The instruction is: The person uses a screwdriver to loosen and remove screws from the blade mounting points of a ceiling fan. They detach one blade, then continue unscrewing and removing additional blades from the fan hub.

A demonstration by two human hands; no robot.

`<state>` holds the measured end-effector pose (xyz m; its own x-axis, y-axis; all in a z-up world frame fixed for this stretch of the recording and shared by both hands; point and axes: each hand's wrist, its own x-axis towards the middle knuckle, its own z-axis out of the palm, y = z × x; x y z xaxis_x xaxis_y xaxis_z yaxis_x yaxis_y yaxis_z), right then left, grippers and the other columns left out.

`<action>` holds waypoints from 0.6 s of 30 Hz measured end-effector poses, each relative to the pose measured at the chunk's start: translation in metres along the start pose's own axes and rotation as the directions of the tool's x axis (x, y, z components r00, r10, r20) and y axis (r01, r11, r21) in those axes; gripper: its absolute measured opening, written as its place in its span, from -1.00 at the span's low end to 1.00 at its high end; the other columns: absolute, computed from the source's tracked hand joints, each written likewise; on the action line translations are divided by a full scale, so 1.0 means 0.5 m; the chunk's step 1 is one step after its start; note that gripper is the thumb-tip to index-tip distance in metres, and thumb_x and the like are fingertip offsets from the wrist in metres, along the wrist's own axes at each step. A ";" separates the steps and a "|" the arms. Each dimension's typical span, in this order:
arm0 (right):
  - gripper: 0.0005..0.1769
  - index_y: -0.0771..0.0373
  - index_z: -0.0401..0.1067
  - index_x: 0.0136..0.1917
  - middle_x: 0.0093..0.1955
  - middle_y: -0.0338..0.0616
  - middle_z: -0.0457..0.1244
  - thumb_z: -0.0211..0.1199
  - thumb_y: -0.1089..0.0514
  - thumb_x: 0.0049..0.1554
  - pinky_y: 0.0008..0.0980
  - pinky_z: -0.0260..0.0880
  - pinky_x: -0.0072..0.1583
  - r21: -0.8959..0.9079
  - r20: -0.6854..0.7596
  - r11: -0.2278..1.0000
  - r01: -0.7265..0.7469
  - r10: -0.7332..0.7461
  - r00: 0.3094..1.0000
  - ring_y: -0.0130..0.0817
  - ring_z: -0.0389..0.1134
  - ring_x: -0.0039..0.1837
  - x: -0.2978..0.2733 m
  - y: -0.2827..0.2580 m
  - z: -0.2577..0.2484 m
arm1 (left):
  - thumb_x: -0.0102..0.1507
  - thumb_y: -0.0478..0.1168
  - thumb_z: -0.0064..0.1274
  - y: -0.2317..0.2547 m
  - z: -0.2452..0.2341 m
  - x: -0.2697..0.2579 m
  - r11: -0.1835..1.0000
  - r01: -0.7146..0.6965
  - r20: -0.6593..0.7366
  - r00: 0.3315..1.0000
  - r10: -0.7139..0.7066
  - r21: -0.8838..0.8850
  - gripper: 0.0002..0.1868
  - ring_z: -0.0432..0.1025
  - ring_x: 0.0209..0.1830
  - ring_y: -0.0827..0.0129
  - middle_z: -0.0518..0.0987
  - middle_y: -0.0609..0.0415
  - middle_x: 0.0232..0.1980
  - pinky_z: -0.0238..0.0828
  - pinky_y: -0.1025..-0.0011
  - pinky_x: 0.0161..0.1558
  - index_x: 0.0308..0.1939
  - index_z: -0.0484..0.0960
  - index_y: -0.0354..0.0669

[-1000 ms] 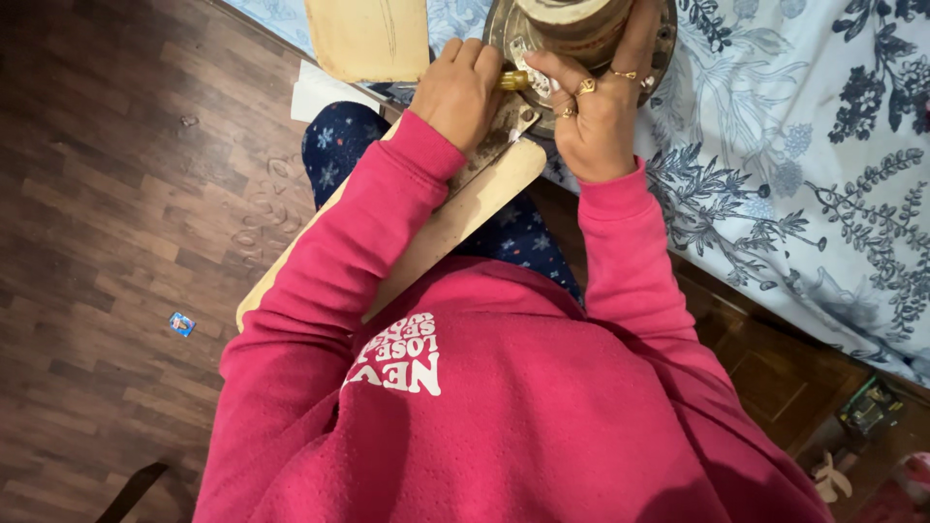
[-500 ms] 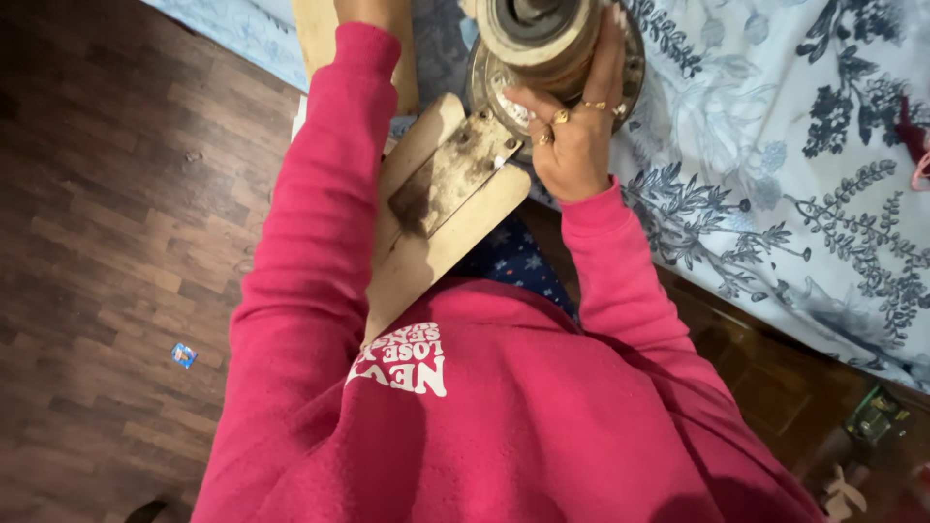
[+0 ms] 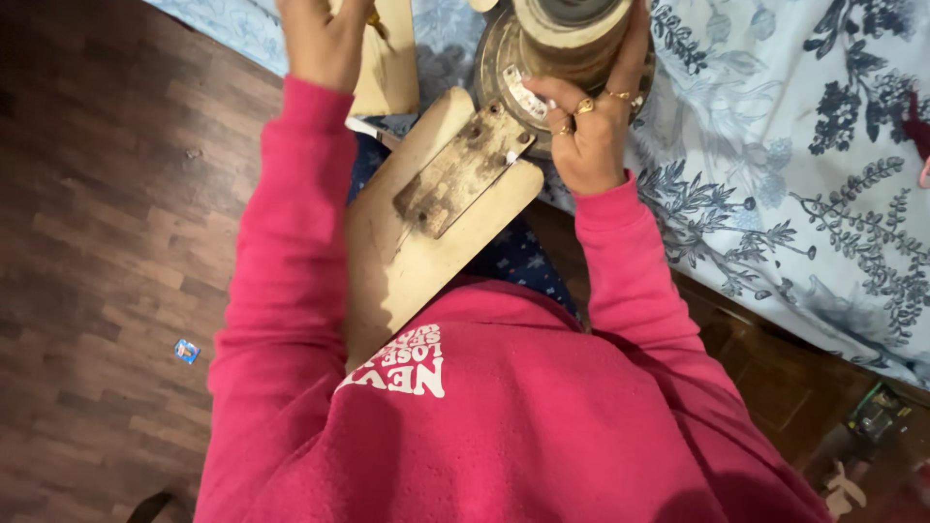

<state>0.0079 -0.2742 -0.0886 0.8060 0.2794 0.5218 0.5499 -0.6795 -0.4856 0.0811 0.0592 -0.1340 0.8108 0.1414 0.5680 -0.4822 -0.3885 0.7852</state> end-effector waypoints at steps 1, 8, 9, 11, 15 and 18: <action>-0.52 -0.10 0.75 0.20 0.74 0.06 -0.44 0.32 0.44 0.22 -0.24 -0.36 0.70 -0.003 0.007 1.000 -0.002 0.002 1.000 0.05 -0.36 0.78 -0.003 -0.001 -0.001 | 0.44 -0.32 0.20 0.045 -0.025 -0.004 0.985 0.118 0.060 0.992 -0.111 -0.127 -0.82 0.49 -0.32 0.40 0.59 0.07 -0.32 0.39 0.39 -0.24 -0.19 0.61 -0.40; -0.52 0.00 0.69 0.27 0.69 0.22 -0.28 0.29 0.43 0.20 -0.11 -0.23 0.70 -0.024 0.103 0.996 -0.083 0.085 0.991 0.20 -0.20 0.72 -0.005 -0.020 0.003 | 0.40 -0.44 0.23 0.320 -0.126 -0.027 0.950 0.171 0.338 0.938 -0.075 -0.262 -0.80 0.56 -0.15 0.46 0.64 0.07 -0.08 0.49 0.43 -0.10 0.04 0.52 -0.36; -0.53 0.02 0.69 0.27 0.67 0.24 -0.22 0.29 0.42 0.20 -0.06 -0.20 0.69 -0.024 0.126 0.993 -0.112 0.114 0.985 0.23 -0.14 0.71 -0.008 -0.024 0.003 | 0.39 -0.47 0.24 0.340 -0.129 -0.030 0.974 0.109 0.373 0.928 -0.027 -0.200 -0.78 0.57 -0.16 0.39 0.64 0.04 -0.09 0.50 0.41 -0.11 0.03 0.52 -0.34; -0.50 -0.01 0.67 0.26 0.57 0.19 -0.04 0.24 0.41 0.17 -0.05 -0.13 0.66 -0.012 0.186 0.986 -0.169 0.168 0.968 0.19 -0.04 0.63 -0.016 -0.030 -0.002 | 0.34 -0.50 0.25 0.370 -0.115 -0.041 0.996 -0.013 0.456 0.889 0.051 -0.087 -0.76 0.57 -0.15 0.25 0.62 -0.01 -0.11 0.51 0.35 -0.09 0.01 0.52 -0.30; -0.46 -0.03 0.67 0.35 0.62 0.36 -0.15 0.25 0.39 0.20 0.00 -0.17 0.64 -0.040 0.038 0.997 0.062 -0.061 0.997 0.24 -0.09 0.63 -0.002 -0.035 0.002 | 0.28 -0.46 0.27 0.392 -0.078 -0.045 0.986 -0.159 0.528 0.842 0.112 0.044 -0.75 0.52 -0.05 0.01 0.56 -0.07 -0.07 0.48 0.24 -0.01 -0.03 0.55 -0.24; -0.44 -0.04 0.66 0.35 0.61 0.19 -0.03 0.21 0.42 0.21 -0.04 -0.01 0.64 0.004 0.091 1.000 -0.019 0.019 0.996 0.11 0.05 0.59 -0.008 -0.038 -0.003 | 0.30 -0.44 0.30 0.389 -0.060 -0.057 0.981 -0.179 0.504 0.856 0.118 0.073 -0.75 0.48 -0.01 -0.02 0.52 -0.08 -0.04 0.45 0.19 0.01 -0.03 0.56 -0.23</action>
<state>-0.0062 -0.2634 -0.0808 0.8327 0.3273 0.4466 0.5353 -0.6821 -0.4981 -0.0455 0.0071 0.0099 0.8040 -0.3837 0.4542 -0.5936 -0.4733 0.6509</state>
